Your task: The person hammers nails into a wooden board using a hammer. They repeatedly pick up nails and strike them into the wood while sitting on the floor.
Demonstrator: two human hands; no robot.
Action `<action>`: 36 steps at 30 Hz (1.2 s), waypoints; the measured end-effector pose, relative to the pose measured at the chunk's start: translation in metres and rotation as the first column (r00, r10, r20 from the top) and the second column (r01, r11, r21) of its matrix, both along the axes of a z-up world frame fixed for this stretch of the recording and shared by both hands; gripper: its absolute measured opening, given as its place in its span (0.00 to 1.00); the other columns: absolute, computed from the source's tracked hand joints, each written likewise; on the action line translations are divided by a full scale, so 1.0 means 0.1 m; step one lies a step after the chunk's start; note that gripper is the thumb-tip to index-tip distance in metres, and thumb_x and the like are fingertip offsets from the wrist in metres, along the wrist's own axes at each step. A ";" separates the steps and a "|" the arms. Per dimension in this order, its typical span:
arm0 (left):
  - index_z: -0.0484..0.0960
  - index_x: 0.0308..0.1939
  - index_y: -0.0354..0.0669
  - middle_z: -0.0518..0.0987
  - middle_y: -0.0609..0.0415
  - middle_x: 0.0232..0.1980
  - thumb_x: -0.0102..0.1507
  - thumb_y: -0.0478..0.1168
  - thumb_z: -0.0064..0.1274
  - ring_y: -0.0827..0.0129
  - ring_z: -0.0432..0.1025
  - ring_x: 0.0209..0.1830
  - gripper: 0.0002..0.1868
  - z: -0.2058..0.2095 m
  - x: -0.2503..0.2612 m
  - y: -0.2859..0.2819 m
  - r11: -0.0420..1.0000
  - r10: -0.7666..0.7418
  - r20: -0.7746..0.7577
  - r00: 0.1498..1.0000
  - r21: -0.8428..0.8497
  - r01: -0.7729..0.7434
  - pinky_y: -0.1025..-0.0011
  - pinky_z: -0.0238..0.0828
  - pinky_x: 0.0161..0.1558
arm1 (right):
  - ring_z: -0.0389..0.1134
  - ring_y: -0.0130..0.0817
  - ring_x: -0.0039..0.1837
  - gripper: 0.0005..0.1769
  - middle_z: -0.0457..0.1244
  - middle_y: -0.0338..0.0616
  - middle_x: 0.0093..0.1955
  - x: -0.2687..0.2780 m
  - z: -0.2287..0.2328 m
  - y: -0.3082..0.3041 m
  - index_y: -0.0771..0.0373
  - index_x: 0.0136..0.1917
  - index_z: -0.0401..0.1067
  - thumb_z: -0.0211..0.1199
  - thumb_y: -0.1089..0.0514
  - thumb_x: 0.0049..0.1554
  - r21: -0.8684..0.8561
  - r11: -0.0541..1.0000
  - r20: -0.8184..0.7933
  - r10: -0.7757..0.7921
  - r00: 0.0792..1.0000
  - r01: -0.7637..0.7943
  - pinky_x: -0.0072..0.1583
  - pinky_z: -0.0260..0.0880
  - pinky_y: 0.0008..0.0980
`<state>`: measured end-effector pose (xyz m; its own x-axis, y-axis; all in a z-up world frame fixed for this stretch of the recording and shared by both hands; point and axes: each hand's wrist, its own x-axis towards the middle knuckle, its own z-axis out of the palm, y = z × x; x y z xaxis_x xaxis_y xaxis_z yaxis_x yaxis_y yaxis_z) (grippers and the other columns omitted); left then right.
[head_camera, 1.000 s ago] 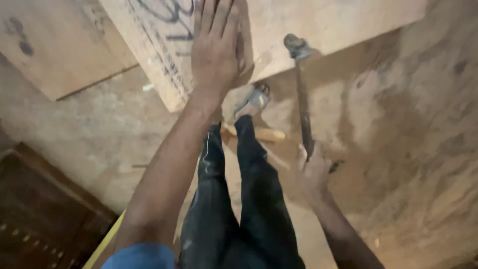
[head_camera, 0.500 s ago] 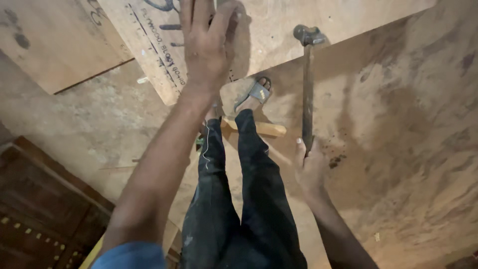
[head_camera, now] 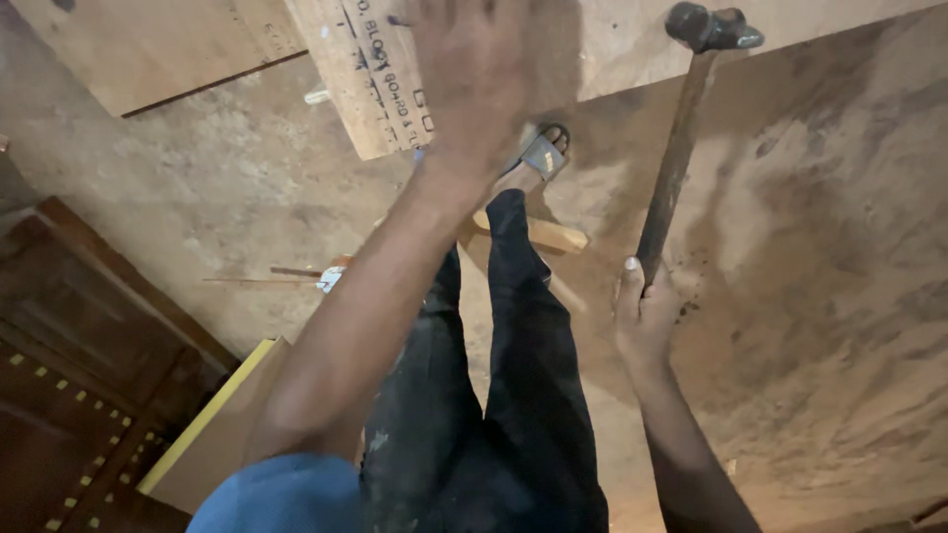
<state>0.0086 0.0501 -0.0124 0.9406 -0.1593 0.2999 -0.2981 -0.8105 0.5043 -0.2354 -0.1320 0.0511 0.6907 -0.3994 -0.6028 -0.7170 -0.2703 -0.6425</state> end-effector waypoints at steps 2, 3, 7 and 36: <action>0.78 0.51 0.41 0.74 0.46 0.50 0.61 0.27 0.53 0.47 0.68 0.54 0.15 0.06 -0.04 0.07 0.987 0.071 -0.076 0.995 -0.136 -0.081 0.53 0.64 0.55 | 0.55 0.19 0.29 0.13 0.54 0.30 0.29 0.02 0.02 0.00 0.63 0.48 0.63 0.49 0.52 0.70 0.061 0.996 -0.041 -0.061 0.997 0.063 0.32 0.55 0.25; 0.78 0.50 0.42 0.74 0.47 0.50 0.61 0.25 0.53 0.48 0.69 0.53 0.15 0.09 -0.07 0.11 0.972 0.102 -0.119 0.988 -0.202 -0.124 0.56 0.64 0.53 | 0.55 0.18 0.29 0.13 0.54 0.30 0.29 0.02 0.04 0.01 0.62 0.48 0.63 0.49 0.52 0.70 0.064 0.996 -0.046 -0.065 0.997 0.068 0.31 0.55 0.24; 0.77 0.54 0.40 0.75 0.49 0.50 0.65 0.20 0.54 0.55 0.71 0.52 0.17 0.25 -0.24 0.27 0.911 0.050 -0.184 0.982 -0.394 -0.120 0.62 0.70 0.54 | 0.54 0.18 0.28 0.13 0.54 0.30 0.28 0.06 0.03 0.05 0.62 0.45 0.62 0.48 0.53 0.70 0.116 0.987 -0.027 -0.106 0.994 0.108 0.31 0.54 0.24; 0.78 0.54 0.41 0.71 0.53 0.62 0.65 0.29 0.61 0.61 0.68 0.54 0.15 0.15 -0.38 0.09 0.929 0.004 -0.161 0.987 -0.364 -0.063 0.63 0.65 0.56 | 0.68 0.40 0.38 0.09 0.63 0.49 0.34 -0.02 0.28 -0.10 0.67 0.53 0.72 0.59 0.58 0.65 -0.328 0.839 -0.020 0.453 0.891 -0.434 0.41 0.66 0.38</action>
<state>-0.0292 0.0587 0.0024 0.9828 -0.0337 0.1816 -0.1683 -0.5679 0.8057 -0.2374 -0.1425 0.0790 0.8683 -0.2033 -0.4525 -0.4370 -0.7451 -0.5039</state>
